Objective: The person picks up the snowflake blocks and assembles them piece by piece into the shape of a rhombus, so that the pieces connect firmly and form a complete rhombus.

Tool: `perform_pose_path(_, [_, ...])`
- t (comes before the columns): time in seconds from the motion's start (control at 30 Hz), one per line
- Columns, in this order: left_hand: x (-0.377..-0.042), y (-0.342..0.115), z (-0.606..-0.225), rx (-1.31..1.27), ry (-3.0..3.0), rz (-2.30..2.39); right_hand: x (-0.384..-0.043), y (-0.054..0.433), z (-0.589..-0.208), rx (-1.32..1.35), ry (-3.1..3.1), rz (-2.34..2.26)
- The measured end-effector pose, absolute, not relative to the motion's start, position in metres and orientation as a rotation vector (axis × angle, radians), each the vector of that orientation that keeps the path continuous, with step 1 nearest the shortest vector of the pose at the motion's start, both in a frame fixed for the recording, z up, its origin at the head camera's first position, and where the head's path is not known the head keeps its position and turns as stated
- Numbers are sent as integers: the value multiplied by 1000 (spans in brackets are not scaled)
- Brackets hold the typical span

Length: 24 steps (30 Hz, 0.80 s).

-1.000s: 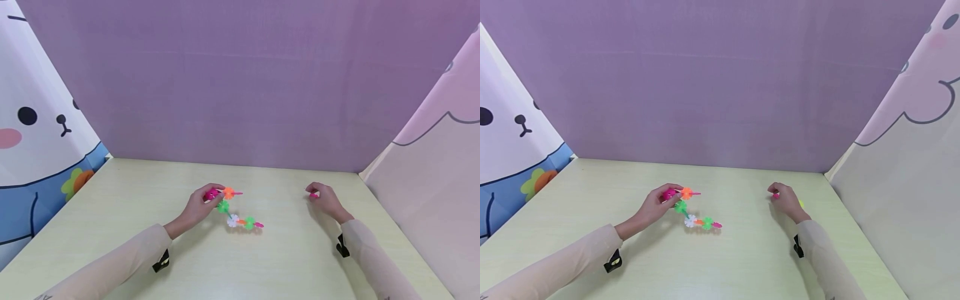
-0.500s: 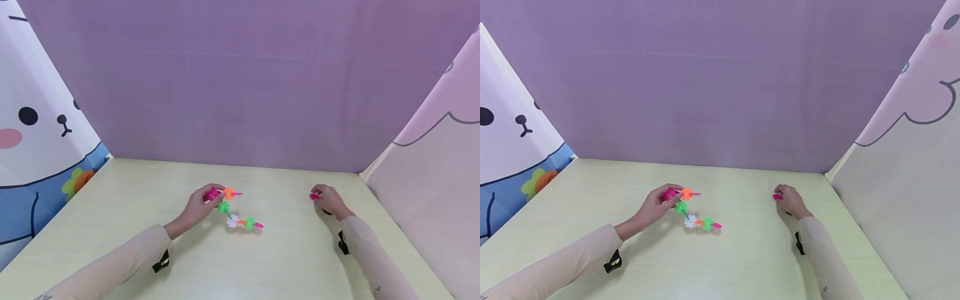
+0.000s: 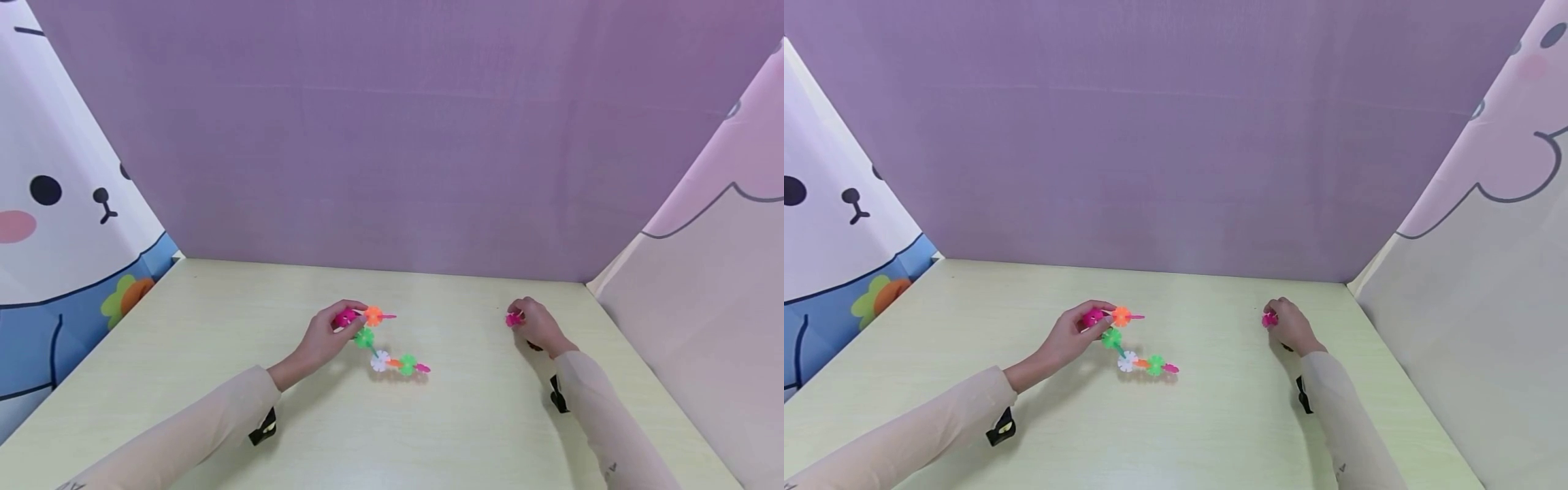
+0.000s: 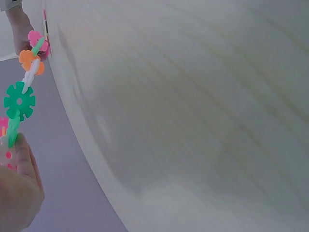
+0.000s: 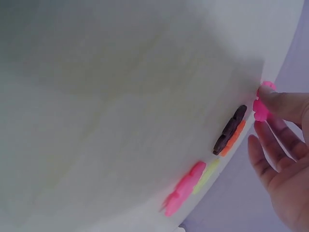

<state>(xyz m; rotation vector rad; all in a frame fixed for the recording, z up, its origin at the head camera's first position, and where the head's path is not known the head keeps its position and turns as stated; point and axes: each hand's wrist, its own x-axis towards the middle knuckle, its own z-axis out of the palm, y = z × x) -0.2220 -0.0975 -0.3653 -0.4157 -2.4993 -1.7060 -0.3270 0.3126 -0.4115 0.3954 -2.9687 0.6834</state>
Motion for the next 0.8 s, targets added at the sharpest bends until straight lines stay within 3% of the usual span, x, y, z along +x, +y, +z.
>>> perform_pose_path(0.4, [-222,-98,-365,-413,-2489,-1723,-323,312,-401,421,-2906,713])
perform_pose_path(0.8, [-222,-99,-365,-418,-2486,-1725,-311,290,-393,492,-2734,1033])
